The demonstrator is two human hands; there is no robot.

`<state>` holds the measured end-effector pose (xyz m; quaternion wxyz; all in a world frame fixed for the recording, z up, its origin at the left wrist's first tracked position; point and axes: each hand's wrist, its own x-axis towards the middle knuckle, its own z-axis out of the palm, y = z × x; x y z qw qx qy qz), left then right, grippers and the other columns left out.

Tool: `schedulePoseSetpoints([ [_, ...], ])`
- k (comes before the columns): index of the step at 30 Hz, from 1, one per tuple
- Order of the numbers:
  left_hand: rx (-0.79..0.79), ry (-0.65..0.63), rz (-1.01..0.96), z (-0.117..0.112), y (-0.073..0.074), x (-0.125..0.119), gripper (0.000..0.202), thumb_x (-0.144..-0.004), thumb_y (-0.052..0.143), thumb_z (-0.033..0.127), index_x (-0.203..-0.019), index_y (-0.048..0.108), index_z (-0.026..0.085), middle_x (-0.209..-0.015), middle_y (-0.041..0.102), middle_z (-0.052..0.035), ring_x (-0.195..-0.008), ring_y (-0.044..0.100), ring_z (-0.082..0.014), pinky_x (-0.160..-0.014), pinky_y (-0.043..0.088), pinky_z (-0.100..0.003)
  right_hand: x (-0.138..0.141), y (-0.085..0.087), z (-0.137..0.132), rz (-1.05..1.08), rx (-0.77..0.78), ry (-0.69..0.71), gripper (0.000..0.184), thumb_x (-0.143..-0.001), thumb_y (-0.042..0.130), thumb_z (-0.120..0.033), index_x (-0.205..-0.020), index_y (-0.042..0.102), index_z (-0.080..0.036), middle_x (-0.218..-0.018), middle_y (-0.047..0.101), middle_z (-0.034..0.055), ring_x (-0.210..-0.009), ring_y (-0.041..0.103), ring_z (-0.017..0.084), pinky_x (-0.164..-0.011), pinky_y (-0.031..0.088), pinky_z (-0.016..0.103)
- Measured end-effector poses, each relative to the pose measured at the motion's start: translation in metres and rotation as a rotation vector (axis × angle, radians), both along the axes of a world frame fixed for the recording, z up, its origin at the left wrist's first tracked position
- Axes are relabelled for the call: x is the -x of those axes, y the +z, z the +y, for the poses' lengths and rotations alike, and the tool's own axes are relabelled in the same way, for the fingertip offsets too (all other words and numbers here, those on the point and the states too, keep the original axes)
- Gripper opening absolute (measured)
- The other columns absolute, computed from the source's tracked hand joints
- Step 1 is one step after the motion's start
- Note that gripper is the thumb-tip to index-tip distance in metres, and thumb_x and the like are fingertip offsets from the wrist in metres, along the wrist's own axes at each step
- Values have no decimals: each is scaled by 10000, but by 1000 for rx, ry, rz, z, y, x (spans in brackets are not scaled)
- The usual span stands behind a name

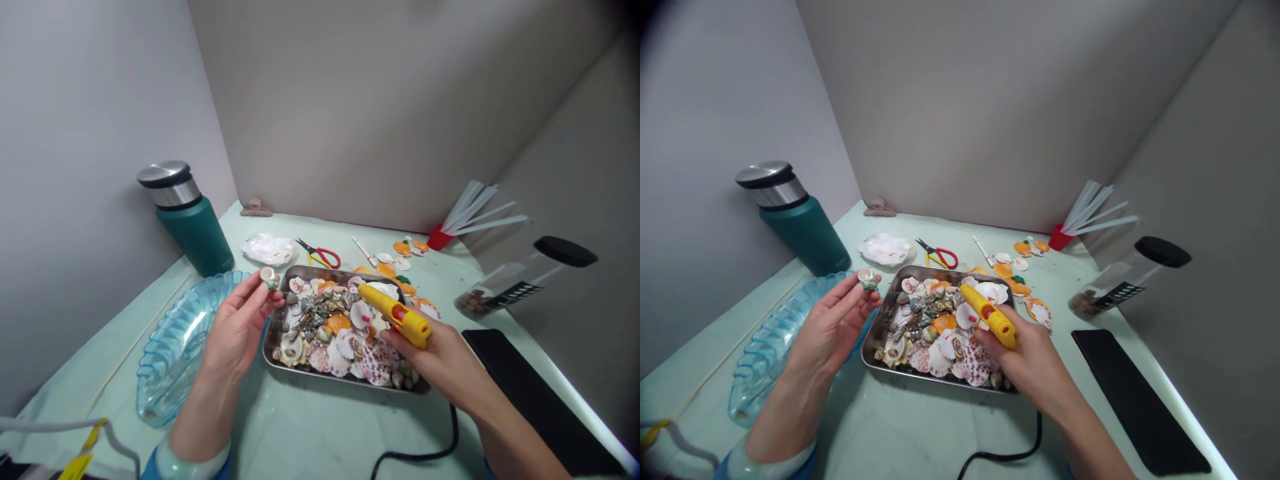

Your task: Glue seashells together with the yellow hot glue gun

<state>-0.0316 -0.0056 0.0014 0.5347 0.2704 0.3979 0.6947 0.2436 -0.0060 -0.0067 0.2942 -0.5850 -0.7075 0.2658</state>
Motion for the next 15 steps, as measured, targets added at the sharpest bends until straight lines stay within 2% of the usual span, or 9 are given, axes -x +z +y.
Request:
schedulePoseSetpoints([
  [6,21,-37,77,1,2,-5,354,-678,748,175,-1024,672,186,-970,693,-14,-757,653,-127,-759,516,-237,-6,-4,0,184,78,-9,217,-761,643,-419,-712,631,-209,-514,539,-24,-482,479,161,-482,403,276],
  [12,9,-62,95,6,1,-15,345,-674,754,203,-1010,682,207,-968,689,-19,-751,636,-123,-766,506,-249,-11,-6,0,120,37,-27,221,-736,667,-415,-794,658,-203,-666,609,-7,-596,527,175,-542,416,276],
  [15,35,-97,235,3,0,-15,334,-691,747,251,-1016,685,207,-969,692,-29,-702,622,-115,-710,503,-237,-16,-6,-1,89,94,19,205,-730,677,-405,-761,653,-204,-653,597,-16,-578,504,162,-515,398,260],
])
